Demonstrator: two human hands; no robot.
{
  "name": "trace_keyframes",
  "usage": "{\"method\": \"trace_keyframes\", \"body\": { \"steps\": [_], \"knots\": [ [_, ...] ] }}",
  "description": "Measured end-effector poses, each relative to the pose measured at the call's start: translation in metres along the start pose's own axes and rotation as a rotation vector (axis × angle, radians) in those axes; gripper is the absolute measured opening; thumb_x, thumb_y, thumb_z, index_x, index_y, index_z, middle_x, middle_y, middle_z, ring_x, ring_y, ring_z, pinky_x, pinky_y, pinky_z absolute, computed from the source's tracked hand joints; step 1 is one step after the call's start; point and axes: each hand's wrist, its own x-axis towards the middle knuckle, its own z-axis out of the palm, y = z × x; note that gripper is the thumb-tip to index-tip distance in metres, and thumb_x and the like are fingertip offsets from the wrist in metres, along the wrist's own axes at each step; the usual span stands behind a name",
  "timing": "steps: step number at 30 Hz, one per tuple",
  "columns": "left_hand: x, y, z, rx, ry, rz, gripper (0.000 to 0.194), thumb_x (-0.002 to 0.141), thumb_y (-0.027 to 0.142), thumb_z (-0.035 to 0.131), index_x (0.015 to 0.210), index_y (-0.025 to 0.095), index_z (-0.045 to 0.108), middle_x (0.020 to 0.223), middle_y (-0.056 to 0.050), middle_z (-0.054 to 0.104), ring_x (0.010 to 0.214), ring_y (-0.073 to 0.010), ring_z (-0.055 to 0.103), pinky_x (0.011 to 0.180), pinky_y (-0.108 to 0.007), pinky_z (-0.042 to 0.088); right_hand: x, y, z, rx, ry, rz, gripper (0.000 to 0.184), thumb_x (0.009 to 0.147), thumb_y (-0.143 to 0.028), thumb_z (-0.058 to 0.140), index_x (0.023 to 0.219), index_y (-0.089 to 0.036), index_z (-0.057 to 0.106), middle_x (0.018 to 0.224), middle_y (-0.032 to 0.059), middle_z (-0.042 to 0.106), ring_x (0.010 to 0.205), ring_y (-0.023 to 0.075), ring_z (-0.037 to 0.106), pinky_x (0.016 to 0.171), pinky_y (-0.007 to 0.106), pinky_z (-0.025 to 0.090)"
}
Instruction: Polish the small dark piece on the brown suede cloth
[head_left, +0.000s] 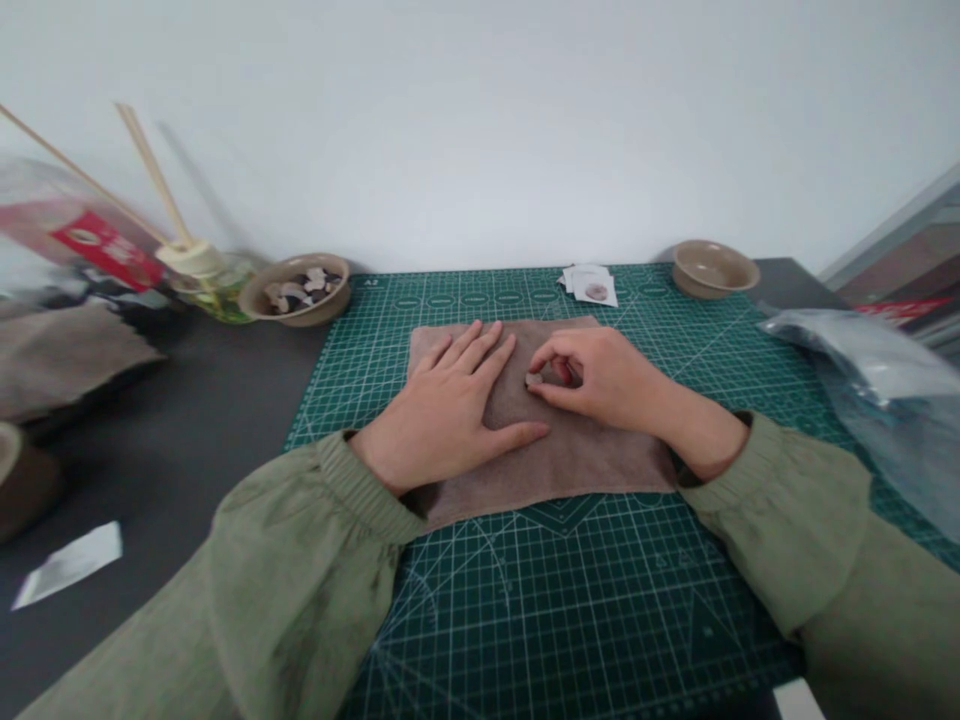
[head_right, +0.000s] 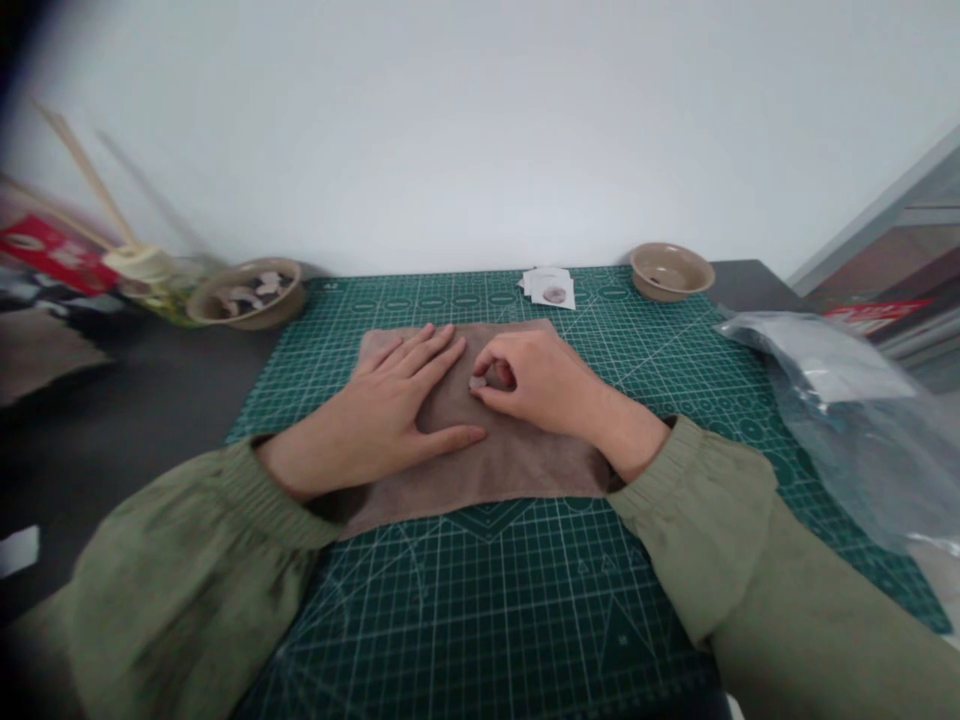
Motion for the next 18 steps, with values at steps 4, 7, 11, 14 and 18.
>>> {"method": "trace_keyframes", "body": {
  "steps": [4,7,11,14,18],
  "knots": [
    [0.0003,-0.0001,-0.0001,0.007,-0.003,0.005,0.107,0.097,0.089,0.046,0.173,0.014,0.035,0.184,-0.013,0.024,0.171,-0.0363,0.021,0.139,-0.055,0.016,-0.0008,0.0002,-0.0018,-0.025,0.020,-0.004,0.014,0.092,-0.027,0.081,0.102,-0.017,0.081,0.077,-0.0005,0.069,0.070,0.0149,0.059,0.071,0.030,0.040],
    [0.0009,0.0003,0.0000,0.010,-0.002,0.005,0.108,0.097,0.088,0.047,0.174,0.013,0.034,0.184,-0.013,0.024,0.171,-0.0360,0.020,0.139,-0.055,0.016,-0.0013,-0.0003,-0.0021,-0.012,-0.011,-0.005,0.015,0.092,-0.028,0.082,0.102,-0.017,0.081,0.076,-0.0011,0.069,0.069,0.0147,0.059,0.070,0.030,0.040],
    [0.0010,0.0008,-0.0001,0.007,-0.008,0.004,0.108,0.097,0.088,0.046,0.174,0.013,0.033,0.184,-0.013,0.023,0.171,-0.0362,0.020,0.139,-0.055,0.016,-0.0014,-0.0029,-0.0010,-0.006,0.016,0.022,0.014,0.092,-0.028,0.081,0.101,-0.017,0.081,0.075,-0.0014,0.069,0.068,0.0143,0.059,0.069,0.030,0.039],
    [0.0009,0.0006,-0.0006,0.004,-0.006,-0.001,0.109,0.097,0.089,0.045,0.174,0.013,0.033,0.184,-0.013,0.023,0.171,-0.0357,0.019,0.139,-0.055,0.017,-0.0015,-0.0046,-0.0010,0.039,-0.048,-0.006,0.014,0.092,-0.028,0.082,0.101,-0.018,0.081,0.075,-0.0021,0.070,0.067,0.0136,0.059,0.068,0.029,0.040],
    [0.0007,-0.0003,-0.0003,0.009,-0.006,0.001,0.110,0.097,0.089,0.046,0.174,0.012,0.032,0.184,-0.013,0.022,0.172,-0.0351,0.019,0.139,-0.056,0.018,-0.0020,-0.0041,-0.0011,-0.024,0.009,0.035,0.012,0.091,-0.027,0.082,0.099,-0.018,0.082,0.074,-0.0020,0.069,0.068,0.0142,0.059,0.068,0.030,0.038]
  ]
}}
